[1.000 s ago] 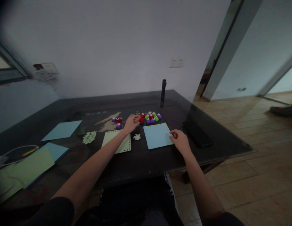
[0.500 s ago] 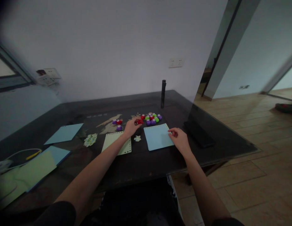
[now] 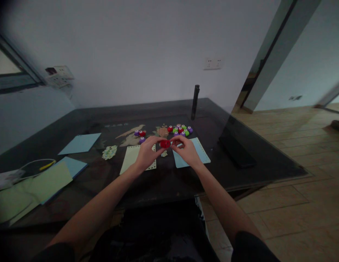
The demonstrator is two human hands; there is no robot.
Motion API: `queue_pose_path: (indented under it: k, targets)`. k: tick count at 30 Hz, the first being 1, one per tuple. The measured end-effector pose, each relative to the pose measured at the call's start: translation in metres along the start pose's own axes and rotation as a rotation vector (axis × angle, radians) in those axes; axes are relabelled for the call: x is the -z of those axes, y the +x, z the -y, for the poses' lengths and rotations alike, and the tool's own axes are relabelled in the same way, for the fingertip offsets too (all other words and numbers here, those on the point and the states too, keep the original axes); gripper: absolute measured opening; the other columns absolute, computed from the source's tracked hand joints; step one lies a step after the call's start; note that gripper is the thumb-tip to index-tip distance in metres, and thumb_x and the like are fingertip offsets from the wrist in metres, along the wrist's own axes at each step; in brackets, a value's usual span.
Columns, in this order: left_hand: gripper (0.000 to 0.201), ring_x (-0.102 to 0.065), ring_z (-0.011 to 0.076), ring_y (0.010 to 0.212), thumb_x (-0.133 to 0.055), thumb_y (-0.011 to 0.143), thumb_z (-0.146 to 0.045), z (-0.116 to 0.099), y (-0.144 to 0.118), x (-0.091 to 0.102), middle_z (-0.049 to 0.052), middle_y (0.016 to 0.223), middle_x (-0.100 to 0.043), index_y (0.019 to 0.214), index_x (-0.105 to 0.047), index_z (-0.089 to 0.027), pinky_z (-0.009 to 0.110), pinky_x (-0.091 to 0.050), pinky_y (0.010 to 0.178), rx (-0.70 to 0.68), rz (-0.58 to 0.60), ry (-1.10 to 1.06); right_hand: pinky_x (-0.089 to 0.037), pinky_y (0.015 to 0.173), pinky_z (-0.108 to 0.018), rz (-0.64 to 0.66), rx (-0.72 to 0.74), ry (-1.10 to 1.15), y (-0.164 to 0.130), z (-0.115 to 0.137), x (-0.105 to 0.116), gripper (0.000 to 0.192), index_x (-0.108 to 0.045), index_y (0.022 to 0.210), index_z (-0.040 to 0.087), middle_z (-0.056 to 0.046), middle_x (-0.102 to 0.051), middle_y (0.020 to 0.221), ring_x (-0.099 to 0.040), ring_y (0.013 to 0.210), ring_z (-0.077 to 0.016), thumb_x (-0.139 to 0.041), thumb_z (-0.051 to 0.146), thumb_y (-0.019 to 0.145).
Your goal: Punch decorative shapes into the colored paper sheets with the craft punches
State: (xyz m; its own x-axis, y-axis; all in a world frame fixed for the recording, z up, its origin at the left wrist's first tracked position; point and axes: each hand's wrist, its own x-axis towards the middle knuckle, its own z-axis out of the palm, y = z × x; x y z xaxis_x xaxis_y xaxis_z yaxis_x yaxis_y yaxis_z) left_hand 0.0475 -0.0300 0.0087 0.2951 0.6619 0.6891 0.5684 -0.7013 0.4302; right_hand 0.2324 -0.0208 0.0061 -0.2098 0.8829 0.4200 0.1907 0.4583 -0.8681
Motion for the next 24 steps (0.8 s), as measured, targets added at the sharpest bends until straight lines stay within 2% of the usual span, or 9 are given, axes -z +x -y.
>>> queue_pose_path:
  k: [4,10,17,24]
  targets:
    - [0.025,-0.059,0.0186,0.09,-0.067,0.077,-0.021,-0.002,-0.002,0.001,0.003,0.093,-0.066,0.101,-0.062,-0.022,0.035,-0.047,0.081,-0.019,-0.005,-0.013,-0.049,0.058,-0.026,-0.035,0.009,0.062,-0.007,-0.002,-0.004,0.02,-0.061,0.086,0.02,-0.004,-0.063,0.083,-0.062,0.078,-0.0169,-0.068,0.03,0.071]
    - [0.024,-0.059,0.0179,0.089,-0.068,0.077,-0.022,-0.005,-0.003,0.001,0.003,0.091,-0.064,0.101,-0.063,-0.021,0.034,-0.048,0.08,-0.03,-0.031,-0.045,-0.05,0.06,-0.027,-0.019,0.02,0.107,-0.011,-0.003,-0.004,0.016,-0.061,0.084,0.02,-0.003,-0.064,0.084,-0.061,0.076,-0.0159,-0.068,0.03,0.073]
    - [0.022,-0.059,0.0176,0.087,-0.067,0.078,-0.023,-0.009,-0.002,0.001,0.004,0.091,-0.065,0.099,-0.063,-0.021,0.034,-0.048,0.079,-0.024,-0.042,-0.083,-0.05,0.062,-0.027,0.017,0.06,0.103,-0.014,-0.004,-0.002,0.016,-0.065,0.089,0.02,-0.004,-0.063,0.088,-0.06,0.078,-0.0155,-0.065,0.031,0.077]
    - [0.021,-0.06,0.0182,0.088,-0.068,0.077,-0.024,-0.01,-0.003,0.001,0.005,0.092,-0.067,0.098,-0.063,-0.02,0.034,-0.048,0.079,0.006,-0.046,-0.091,-0.049,0.06,-0.027,-0.013,0.094,0.075,-0.015,0.002,-0.002,0.016,-0.067,0.088,0.021,-0.005,-0.062,0.089,-0.058,0.079,-0.0159,-0.063,0.033,0.079]
